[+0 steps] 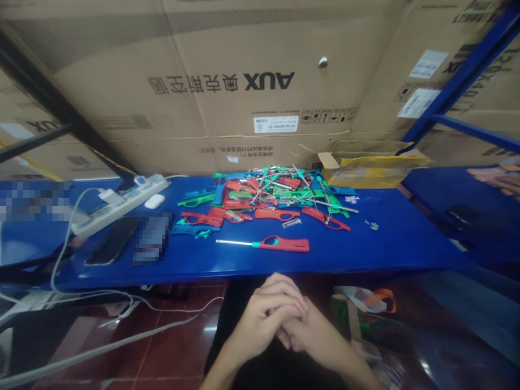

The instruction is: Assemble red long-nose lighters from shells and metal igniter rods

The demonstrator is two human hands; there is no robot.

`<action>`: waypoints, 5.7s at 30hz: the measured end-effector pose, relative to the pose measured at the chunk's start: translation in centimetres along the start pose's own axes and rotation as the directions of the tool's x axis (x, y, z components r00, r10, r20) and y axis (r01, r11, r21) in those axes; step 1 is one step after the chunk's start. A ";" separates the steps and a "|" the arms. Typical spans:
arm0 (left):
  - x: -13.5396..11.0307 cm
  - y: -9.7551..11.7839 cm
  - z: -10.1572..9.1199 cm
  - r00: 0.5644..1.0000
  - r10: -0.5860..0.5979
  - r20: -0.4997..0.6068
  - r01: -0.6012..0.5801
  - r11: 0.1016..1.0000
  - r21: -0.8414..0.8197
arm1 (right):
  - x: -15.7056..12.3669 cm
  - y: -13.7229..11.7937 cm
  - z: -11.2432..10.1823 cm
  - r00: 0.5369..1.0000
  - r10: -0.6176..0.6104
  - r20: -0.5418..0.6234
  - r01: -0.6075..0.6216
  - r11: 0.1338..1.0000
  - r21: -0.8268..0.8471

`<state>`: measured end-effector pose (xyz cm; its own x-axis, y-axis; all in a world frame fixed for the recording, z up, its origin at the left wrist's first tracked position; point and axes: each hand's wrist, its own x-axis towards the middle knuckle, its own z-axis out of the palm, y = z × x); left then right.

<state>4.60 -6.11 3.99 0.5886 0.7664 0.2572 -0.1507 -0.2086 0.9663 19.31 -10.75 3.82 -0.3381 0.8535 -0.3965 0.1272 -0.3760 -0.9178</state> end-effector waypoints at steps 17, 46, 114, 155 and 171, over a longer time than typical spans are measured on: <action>8.6 -4.6 0.5 0.962 0.268 -0.042 -0.205 0.818 0.538 | 2.9 0.4 -9.6 0.191 -0.480 -0.856 0.691 0.685 -0.230; 9.3 -8.0 -0.2 0.972 0.229 0.047 -0.183 0.626 0.758 | 9.5 0.9 -11.1 0.362 -0.672 -0.646 0.506 0.724 -0.469; 9.2 -6.7 -0.2 0.994 0.084 0.070 -0.108 0.684 0.722 | 5.7 -2.0 -8.3 0.266 -0.885 -0.383 0.381 0.462 -0.801; 8.9 -6.2 0.0 0.999 0.035 0.000 -0.025 0.693 0.721 | 5.5 -1.9 -9.8 0.215 -0.870 -0.443 0.478 0.489 -0.729; 9.1 -5.8 0.1 0.999 0.031 -0.017 -0.008 0.673 0.740 | 6.0 -2.1 -11.2 0.177 -0.891 -0.418 0.441 0.451 -0.776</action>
<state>10.96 2.04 0.71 0.5699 0.7700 0.2868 0.4817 -0.5959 0.6426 27.40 -0.79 3.14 0.2162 0.6366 0.7403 0.6318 0.4868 -0.6032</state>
